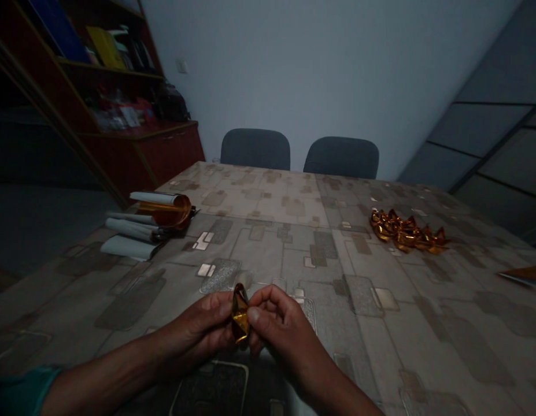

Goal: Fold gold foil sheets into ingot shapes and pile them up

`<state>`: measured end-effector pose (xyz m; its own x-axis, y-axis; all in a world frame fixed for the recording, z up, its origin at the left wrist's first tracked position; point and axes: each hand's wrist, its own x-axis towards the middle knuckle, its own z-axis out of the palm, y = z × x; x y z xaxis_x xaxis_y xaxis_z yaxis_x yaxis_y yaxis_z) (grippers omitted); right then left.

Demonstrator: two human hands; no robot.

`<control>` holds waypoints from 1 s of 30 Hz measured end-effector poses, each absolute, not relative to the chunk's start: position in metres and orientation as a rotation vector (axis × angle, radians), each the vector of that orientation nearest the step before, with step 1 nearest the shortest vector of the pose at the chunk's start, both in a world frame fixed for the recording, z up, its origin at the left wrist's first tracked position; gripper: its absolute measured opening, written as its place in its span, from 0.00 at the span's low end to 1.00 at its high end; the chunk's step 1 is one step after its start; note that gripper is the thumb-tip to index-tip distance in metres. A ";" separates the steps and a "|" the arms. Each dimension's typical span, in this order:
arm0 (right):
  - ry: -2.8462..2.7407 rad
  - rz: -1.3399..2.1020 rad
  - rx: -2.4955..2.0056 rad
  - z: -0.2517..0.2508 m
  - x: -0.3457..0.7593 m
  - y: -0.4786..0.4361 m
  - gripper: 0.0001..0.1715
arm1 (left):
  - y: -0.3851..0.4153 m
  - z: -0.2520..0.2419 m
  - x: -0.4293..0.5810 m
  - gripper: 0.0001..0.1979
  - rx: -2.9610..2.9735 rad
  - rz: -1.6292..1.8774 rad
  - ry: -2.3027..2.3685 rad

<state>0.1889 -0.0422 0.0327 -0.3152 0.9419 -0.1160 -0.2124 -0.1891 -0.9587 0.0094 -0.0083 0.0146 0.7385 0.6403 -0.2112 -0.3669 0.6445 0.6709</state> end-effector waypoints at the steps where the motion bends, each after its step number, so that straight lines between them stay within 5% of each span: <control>1: -1.141 1.664 -0.977 0.031 0.189 -0.042 0.20 | -0.008 0.015 0.009 0.19 0.656 0.584 0.463; 17: -1.106 1.530 -0.934 0.020 0.183 -0.039 0.24 | -0.011 0.014 0.013 0.16 0.586 0.868 0.605; 30: -1.637 0.813 -1.183 0.037 0.193 -0.039 0.07 | -0.006 0.016 0.007 0.23 1.139 0.938 0.827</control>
